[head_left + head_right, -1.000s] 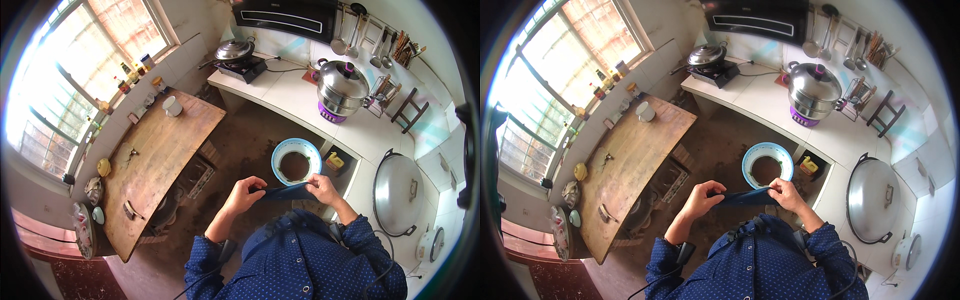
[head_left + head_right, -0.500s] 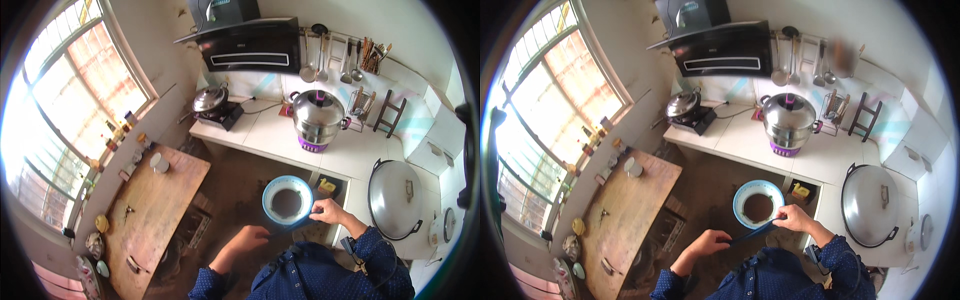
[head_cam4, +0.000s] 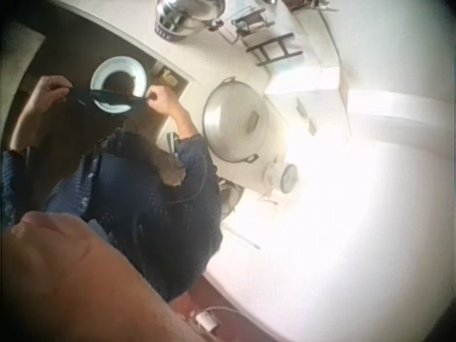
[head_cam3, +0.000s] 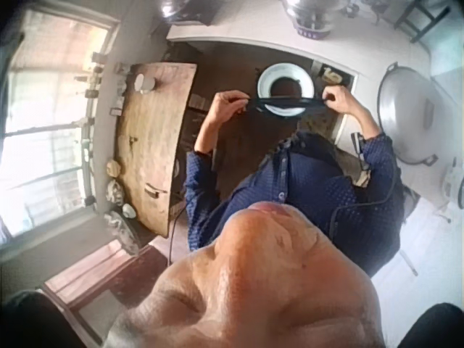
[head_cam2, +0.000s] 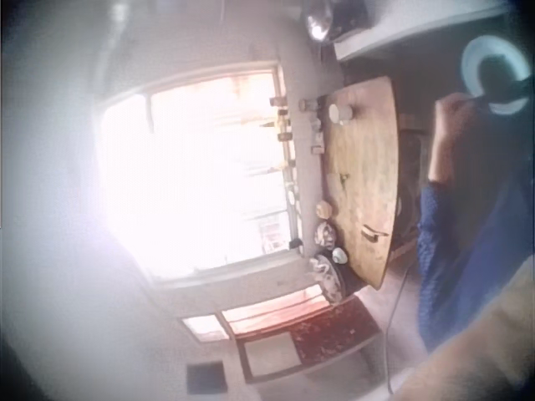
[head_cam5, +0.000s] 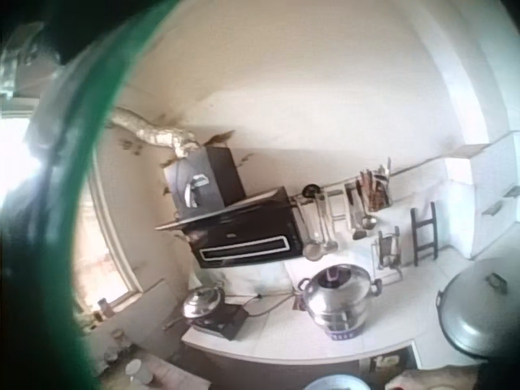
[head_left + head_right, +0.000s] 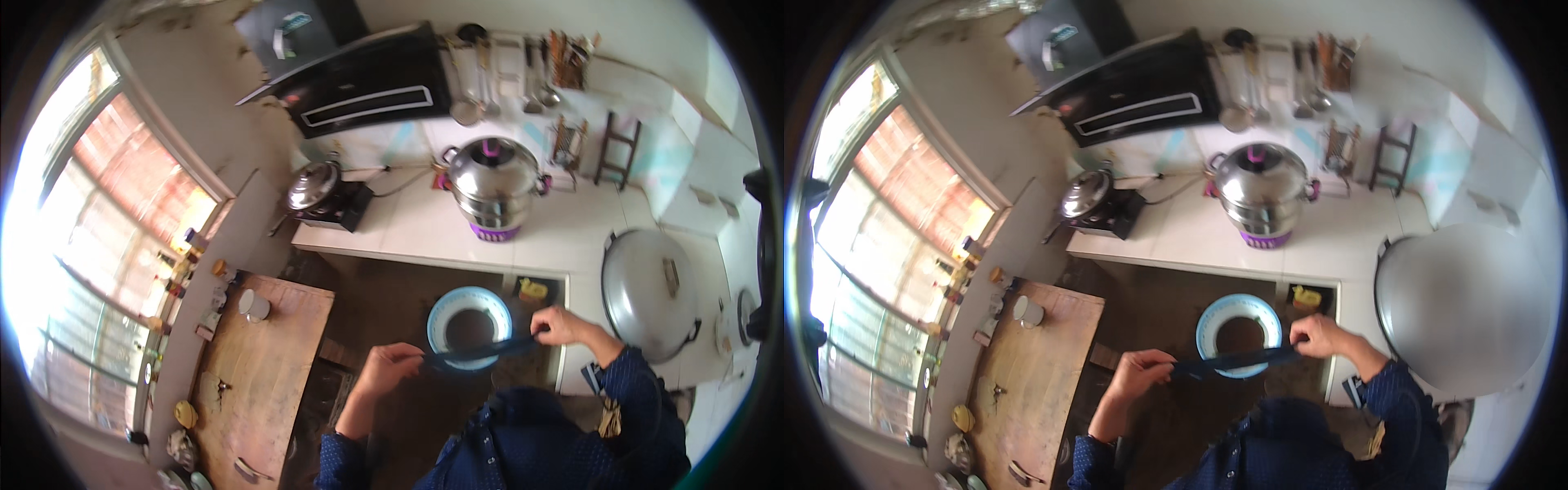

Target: The person wipes a pink electric kettle with a blue cloth, then moves it to a wooden cabinet. The person then sweeps a wooden table with a brush and wipes a pot lid on the stove.

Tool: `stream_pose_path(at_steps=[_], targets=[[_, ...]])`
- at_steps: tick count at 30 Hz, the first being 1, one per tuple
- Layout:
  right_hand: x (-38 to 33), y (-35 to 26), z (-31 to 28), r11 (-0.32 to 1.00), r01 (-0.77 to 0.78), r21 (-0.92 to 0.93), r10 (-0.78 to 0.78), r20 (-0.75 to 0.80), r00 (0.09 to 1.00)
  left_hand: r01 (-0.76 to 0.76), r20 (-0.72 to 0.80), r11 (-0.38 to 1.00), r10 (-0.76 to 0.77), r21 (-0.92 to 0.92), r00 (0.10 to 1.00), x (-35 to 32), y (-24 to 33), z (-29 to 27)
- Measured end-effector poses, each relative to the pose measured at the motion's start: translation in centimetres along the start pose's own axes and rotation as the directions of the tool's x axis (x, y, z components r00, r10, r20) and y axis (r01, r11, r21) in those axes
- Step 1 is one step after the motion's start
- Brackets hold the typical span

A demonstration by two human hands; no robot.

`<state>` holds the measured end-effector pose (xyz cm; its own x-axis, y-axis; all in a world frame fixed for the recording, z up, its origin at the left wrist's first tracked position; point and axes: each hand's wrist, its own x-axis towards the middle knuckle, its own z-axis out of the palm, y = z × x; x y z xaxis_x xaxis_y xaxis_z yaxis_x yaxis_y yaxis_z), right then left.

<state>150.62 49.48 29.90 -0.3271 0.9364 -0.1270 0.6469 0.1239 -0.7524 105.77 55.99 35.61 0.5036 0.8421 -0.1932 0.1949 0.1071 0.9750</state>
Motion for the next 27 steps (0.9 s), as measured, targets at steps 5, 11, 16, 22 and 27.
stream_pose_path(at_steps=[5, 11, 16, 22, 27], targets=[[-0.5, 1.5, -4.5, 0.97, -0.029, 0.242, 0.051, -0.087, 0.995, 0.029, -0.138, 0.999, -0.032, -0.029, 0.99, 4.0, 2.1, -1.6], [0.7, 1.7, -11.9, 0.954, -0.101, 0.284, 0.141, -0.126, 0.982, -0.035, -0.095, 0.996, 0.042, 0.078, 0.995, 12.6, 6.1, -3.1], [3.2, 4.1, -17.4, 0.951, -0.086, 0.296, 0.151, -0.205, 0.967, -0.043, -0.07, 0.984, 0.056, 0.171, 0.996, 20.7, 9.3, -3.4], [11.8, 8.2, -27.5, 0.911, 0.047, 0.409, 0.178, -0.494, 0.851, -0.135, -0.187, 0.986, 0.151, 0.094, 0.971, 36.2, 15.0, -3.1], [21.2, 9.0, -37.6, 0.967, 0.216, 0.138, 0.003, -0.848, 0.529, -0.458, -0.297, 0.889, 0.438, 0.005, 0.848, 49.7, 21.5, -3.0]])
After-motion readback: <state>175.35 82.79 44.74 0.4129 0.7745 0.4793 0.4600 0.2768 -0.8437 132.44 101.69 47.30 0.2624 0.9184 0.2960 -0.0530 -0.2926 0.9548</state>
